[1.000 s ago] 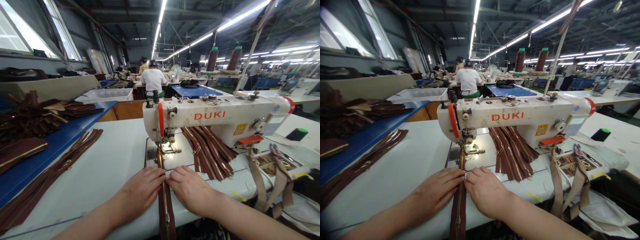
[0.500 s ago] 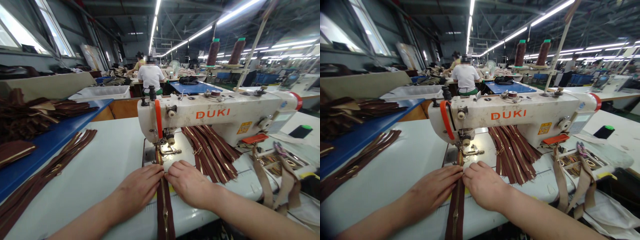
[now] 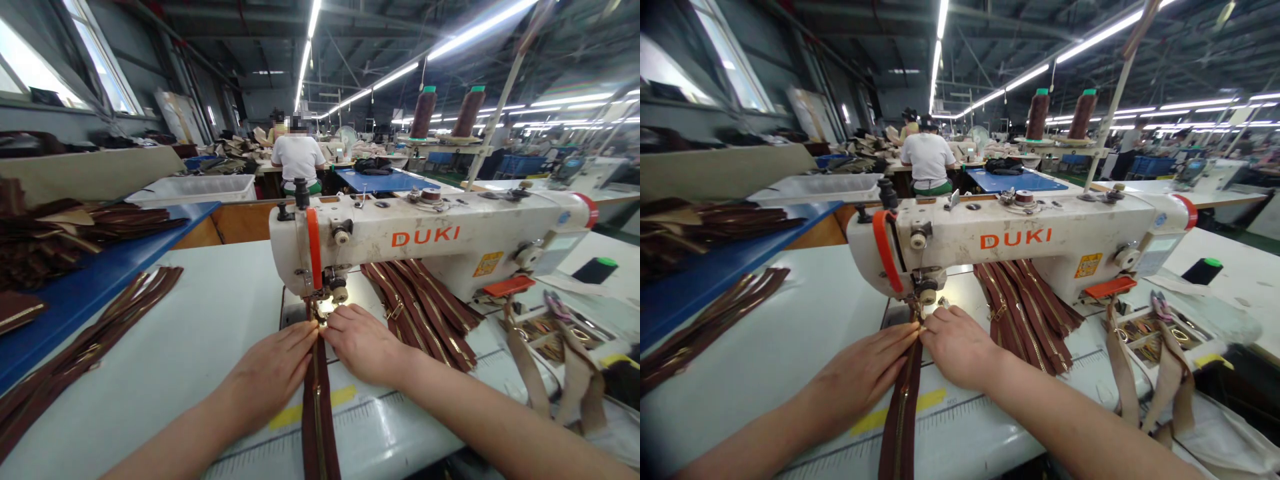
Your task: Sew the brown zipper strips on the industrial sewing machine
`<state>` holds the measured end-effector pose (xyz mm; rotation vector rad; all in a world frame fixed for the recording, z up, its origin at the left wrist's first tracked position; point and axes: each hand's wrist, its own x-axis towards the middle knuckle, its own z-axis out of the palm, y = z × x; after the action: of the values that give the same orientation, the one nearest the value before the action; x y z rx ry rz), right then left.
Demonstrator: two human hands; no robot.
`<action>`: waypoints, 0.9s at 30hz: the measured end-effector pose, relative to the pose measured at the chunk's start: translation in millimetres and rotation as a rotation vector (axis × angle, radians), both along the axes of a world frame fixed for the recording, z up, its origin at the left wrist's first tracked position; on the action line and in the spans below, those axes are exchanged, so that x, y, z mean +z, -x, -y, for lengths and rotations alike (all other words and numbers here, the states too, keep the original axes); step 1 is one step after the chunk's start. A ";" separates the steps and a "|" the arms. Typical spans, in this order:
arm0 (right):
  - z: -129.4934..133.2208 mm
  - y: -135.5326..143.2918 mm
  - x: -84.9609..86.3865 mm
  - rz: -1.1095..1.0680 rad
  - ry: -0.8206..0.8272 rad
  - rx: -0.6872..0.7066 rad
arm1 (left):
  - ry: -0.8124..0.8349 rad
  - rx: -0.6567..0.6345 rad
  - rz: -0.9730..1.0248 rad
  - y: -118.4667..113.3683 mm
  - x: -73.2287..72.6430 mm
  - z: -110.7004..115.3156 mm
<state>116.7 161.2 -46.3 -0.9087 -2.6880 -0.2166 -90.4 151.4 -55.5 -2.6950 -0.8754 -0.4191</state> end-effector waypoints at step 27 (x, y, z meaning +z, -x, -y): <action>4.6 -1.3 -5.1 -0.200 0.081 -0.127 | 0.129 0.114 0.095 5.1 12.9 17.2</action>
<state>118.0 156.6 -51.4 -1.0670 -2.4736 -0.0416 -95.5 134.2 -42.7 -2.7427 -1.1123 -0.4837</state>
